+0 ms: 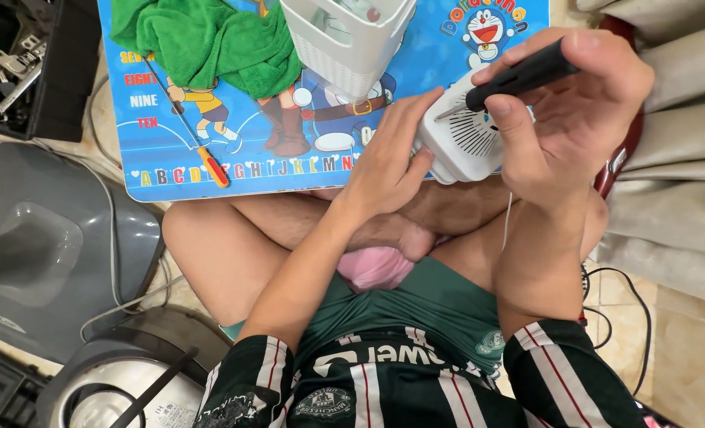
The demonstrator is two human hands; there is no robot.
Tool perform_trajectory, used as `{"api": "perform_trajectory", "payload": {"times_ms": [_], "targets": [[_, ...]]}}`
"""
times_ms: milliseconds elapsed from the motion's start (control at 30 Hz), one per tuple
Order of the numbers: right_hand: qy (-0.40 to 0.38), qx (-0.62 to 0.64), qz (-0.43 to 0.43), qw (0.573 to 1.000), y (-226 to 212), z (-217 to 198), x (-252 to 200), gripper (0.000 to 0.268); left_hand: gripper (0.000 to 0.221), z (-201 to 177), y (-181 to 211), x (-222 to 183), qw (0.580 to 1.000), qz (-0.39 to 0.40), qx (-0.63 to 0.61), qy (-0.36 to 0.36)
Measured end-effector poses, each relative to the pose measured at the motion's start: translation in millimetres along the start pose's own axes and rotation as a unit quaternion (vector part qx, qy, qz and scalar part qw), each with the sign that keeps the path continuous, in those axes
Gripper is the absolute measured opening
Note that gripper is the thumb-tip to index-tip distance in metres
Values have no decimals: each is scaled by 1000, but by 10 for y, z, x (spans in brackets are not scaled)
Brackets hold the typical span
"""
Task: Disassembling a rice cooker and a small electronic device using a screwdriver.
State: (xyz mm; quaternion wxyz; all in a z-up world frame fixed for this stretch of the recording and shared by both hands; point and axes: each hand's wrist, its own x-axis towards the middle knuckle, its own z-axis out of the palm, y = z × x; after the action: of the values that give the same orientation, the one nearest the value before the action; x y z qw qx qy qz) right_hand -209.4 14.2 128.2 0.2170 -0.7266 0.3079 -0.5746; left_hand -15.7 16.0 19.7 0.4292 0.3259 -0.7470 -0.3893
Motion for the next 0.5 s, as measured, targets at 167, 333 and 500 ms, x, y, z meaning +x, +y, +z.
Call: {"api": "perform_trajectory", "payload": {"times_ms": [167,333,500], "targets": [[-8,-8,-4,1000,16,-14,2,47,71,-78,42,-16,998,-9,-48,-30],[-12,-14,-5,1000,-8,-60,-10,48,63,-44,72,1,999,-10,-29,-23],[-18,-31,-4,999,-28,-73,-5,47,57,-26,65,17,1000,-7,-15,-15]]}}
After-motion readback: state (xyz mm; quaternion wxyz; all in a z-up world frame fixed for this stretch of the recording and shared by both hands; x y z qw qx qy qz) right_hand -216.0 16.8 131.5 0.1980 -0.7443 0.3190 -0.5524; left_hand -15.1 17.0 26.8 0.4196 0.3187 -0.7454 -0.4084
